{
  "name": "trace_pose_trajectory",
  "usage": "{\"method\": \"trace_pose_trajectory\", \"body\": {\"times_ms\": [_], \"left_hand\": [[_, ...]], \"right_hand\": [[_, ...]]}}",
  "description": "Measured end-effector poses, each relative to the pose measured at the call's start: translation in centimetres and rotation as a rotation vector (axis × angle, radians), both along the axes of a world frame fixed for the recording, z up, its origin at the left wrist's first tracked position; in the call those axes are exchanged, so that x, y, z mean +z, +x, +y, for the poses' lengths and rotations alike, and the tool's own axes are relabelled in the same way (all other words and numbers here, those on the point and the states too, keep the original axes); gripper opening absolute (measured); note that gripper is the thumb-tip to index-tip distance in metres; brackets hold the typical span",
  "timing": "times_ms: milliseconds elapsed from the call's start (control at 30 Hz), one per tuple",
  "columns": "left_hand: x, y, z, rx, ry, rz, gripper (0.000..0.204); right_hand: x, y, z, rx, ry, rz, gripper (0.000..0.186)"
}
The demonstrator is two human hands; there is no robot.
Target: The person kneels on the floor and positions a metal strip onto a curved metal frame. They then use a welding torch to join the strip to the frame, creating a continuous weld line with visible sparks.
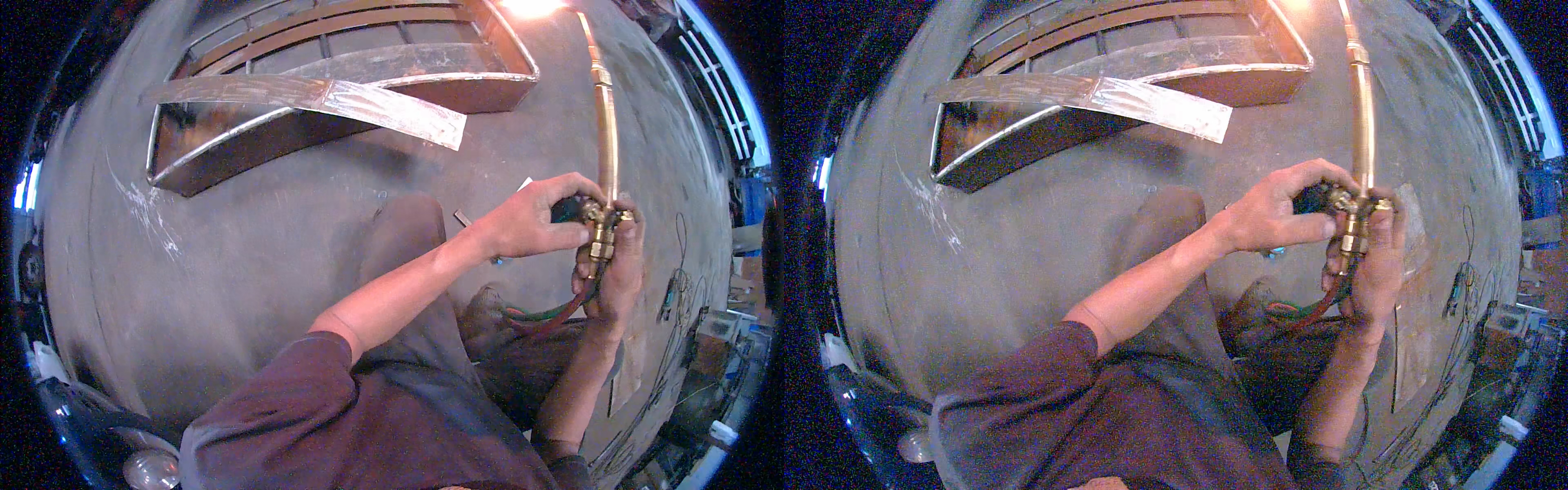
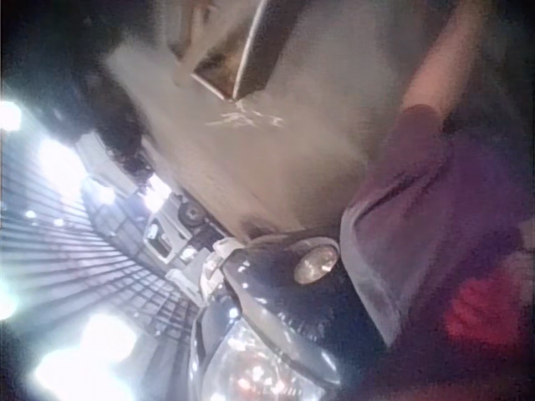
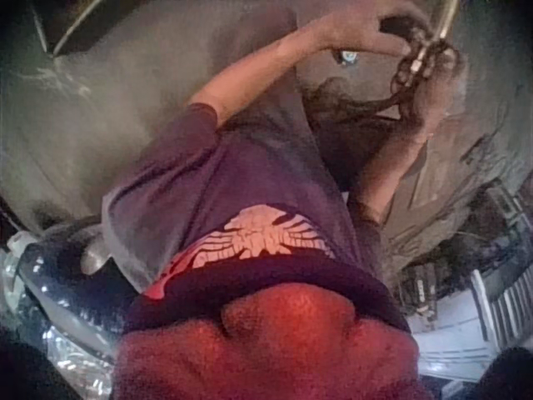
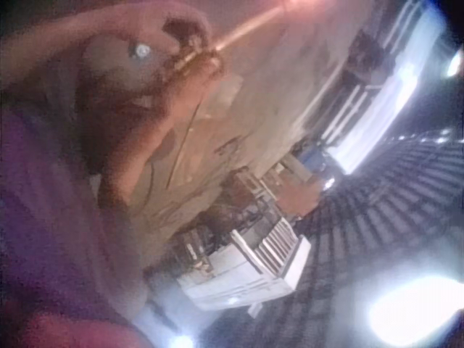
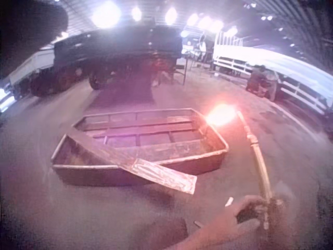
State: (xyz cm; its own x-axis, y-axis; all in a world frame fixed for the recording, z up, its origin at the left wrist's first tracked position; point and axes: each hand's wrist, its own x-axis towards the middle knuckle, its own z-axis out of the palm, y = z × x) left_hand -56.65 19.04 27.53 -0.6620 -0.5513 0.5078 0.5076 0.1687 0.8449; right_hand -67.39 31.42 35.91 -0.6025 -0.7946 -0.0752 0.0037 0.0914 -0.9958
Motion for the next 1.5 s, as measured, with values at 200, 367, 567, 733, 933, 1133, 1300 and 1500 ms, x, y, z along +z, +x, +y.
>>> {"method": "trace_pose_trajectory", "body": {"times_ms": [200,367,567,733,933,1133,1300,1500], "left_hand": [[-0.6,-0.9,0.9,-0.027,0.191,-0.018,0.034],[-1.2,-1.0,1.9,-0.026,0.312,-0.028,0.035],[-2.8,-2.0,2.6,-0.052,0.455,0.107,0.035],[-2.9,-1.7,2.7,0.02,0.42,0.039,0.032],[-1.7,-0.6,2.8,0.066,0.368,0.077,0.034],[-0.7,1.4,3.3,0.151,0.314,0.038,0.036],[-1.2,1.0,2.9,0.087,0.404,0.083,0.033],[-0.9,0.6,3.4,0.057,0.425,-0.096,0.03]], "right_hand": [[-0.8,0.0,0.7,0.004,-0.042,-0.082,0.042],[-1.2,-0.8,1.3,0.08,-0.048,-0.191,0.04],[-2.1,-1.0,1.3,0.101,-0.074,-0.275,0.039],[-2.6,-1.2,1.8,0.102,-0.026,-0.259,0.044],[-2.0,-0.4,1.2,-0.034,0.057,-0.204,0.043],[-0.3,1.7,1.3,-0.1,0.072,-0.201,0.04],[0.4,2.4,0.5,-0.02,0.145,-0.135,0.043],[-0.5,1.0,1.4,0.036,0.075,-0.199,0.046]]}}
